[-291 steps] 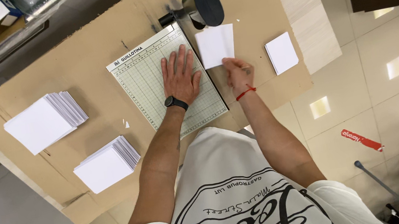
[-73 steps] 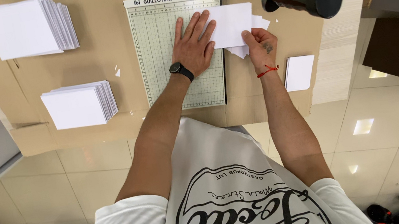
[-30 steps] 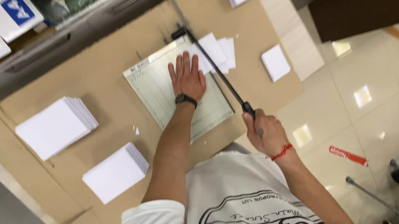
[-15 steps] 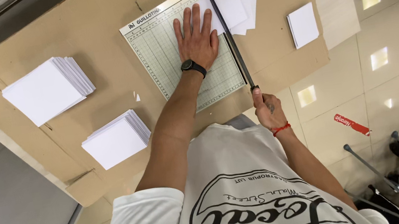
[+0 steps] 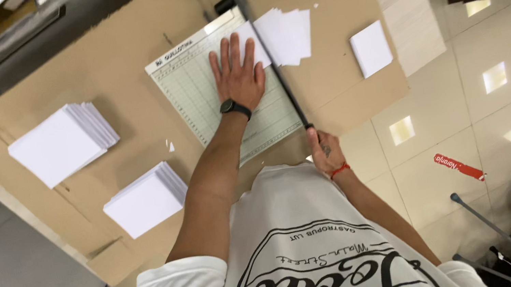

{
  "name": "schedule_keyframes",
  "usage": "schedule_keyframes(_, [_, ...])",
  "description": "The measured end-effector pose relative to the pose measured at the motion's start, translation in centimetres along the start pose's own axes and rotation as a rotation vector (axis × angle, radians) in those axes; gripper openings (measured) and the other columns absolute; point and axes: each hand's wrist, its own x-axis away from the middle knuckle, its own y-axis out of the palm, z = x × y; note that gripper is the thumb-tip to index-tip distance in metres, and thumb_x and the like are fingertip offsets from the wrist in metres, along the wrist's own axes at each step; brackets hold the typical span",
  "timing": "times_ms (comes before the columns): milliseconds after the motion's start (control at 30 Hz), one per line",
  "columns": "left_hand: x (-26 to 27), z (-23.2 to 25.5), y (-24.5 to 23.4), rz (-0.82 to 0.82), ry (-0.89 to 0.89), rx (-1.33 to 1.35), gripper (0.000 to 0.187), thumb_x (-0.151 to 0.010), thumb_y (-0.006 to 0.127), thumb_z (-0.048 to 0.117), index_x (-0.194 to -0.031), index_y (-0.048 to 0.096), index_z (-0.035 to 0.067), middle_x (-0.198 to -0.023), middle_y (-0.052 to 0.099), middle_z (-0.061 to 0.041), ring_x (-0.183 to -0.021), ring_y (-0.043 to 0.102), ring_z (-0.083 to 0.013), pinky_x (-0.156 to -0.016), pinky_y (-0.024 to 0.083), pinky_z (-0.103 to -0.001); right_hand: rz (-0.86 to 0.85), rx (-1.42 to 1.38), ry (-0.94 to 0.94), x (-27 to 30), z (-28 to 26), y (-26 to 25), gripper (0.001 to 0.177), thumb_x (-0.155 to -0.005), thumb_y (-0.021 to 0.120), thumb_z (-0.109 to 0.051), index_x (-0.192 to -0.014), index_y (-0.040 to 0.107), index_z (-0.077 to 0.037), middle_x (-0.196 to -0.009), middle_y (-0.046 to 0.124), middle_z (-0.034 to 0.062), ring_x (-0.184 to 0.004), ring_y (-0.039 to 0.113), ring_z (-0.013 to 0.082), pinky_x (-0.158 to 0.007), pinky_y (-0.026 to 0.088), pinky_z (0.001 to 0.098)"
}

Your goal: The person repeatedly folds stacks of white paper, aligns them on a paper cutter, and cuts them into smaller pieces. The cut pieces are gathered and stacked on the table. The process is repeated multiple times throughout the video.

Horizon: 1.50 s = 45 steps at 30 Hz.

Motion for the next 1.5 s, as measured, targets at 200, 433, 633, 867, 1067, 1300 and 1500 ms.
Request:
schedule_keyframes(200, [-0.2,0.2,-0.9,-0.094,-0.045,0.050,0.067,-0.119,0.075,0.050,-0.182,0.076,0.027,-0.192,0.065,-0.018,-0.180,0.057,-0.0470,-0.151,0.029,-0.079,-0.261,-0.246,0.192,4.6,-7.7,-8.2,0.073,-0.133,0.051,-0.063,-0.092,0.076,-0.008,-0.067,0.074,0.0164,-0.043,0.075,0.0322,-0.040,0.061,0.0422])
schedule_keyframes(433, [-0.8,1.0,-1.9,0.044,-0.019,0.009,0.063,-0.120,0.071,0.050,-0.178,0.079,0.027,-0.191,0.065,-0.018,-0.178,0.059,-0.0467,-0.150,0.032,-0.077,-0.577,-0.800,0.021,5.7,-17.7,-16.3,0.085,-0.138,0.032,-0.059,-0.100,0.075,0.004,-0.067,0.083,0.0311,-0.059,0.091,0.0453,-0.053,0.078,0.0554])
schedule_keyframes(633, [-1.7,1.3,-2.7,-0.049,-0.066,0.003,0.064,-0.122,0.064,0.053,-0.181,0.074,0.031,-0.192,0.063,-0.013,-0.181,0.053,-0.0510,-0.151,0.028,-0.080,-0.632,-0.895,-0.259,1.2,-25.4,-18.9,0.093,-0.135,0.026,-0.067,-0.128,0.078,0.011,-0.085,0.088,0.0367,-0.079,0.097,0.0498,-0.074,0.081,0.0665])
schedule_keyframes(867, [-2.5,1.7,-3.2,-0.071,-0.084,-0.054,0.065,-0.116,0.072,0.053,-0.177,0.078,0.033,-0.193,0.064,-0.010,-0.183,0.052,-0.0488,-0.152,0.032,-0.077,-0.705,-0.960,-0.486,-6.4,-32.0,-19.6,0.080,-0.133,0.046,-0.066,-0.157,0.070,0.007,-0.097,0.089,0.0253,-0.086,0.097,0.0419,-0.078,0.082,0.0620])
schedule_keyframes(1067, [-0.4,2.5,-2.5,-0.193,-0.172,-0.055,0.065,-0.117,0.071,0.053,-0.180,0.077,0.034,-0.196,0.062,-0.010,-0.185,0.051,-0.0480,-0.153,0.029,-0.077,-0.481,-0.492,-0.409,-14.4,-24.3,-16.3,0.043,-0.129,0.074,-0.031,-0.140,0.088,0.008,-0.096,0.086,0.0188,-0.071,0.087,0.0303,-0.062,0.075,0.0442])
schedule_keyframes(1300, [2.7,7.5,-3.1,-0.347,-0.218,0.004,0.059,-0.131,0.060,0.049,-0.187,0.068,0.035,-0.202,0.054,-0.010,-0.187,0.047,-0.0468,-0.156,0.023,-0.076,-0.293,-0.299,-0.105,-19.9,-9.5,-5.5,0.048,-0.124,0.087,-0.038,-0.158,0.085,-0.005,-0.089,0.085,0.0145,-0.059,0.082,0.0243,-0.051,0.066,0.0354])
schedule_keyframes(1500, [-1.0,9.4,-1.6,-0.348,-0.143,0.034,0.071,-0.132,0.060,0.035,-0.200,0.047,0.024,-0.207,0.044,-0.014,-0.182,0.056,-0.0427,-0.157,0.024,-0.076,-0.118,-0.399,-0.156,-24.7,-5.0,-3.6,0.033,-0.123,0.087,-0.020,-0.142,0.090,0.007,-0.098,0.089,0.0197,-0.068,0.083,0.0243,-0.057,0.064,0.0395])
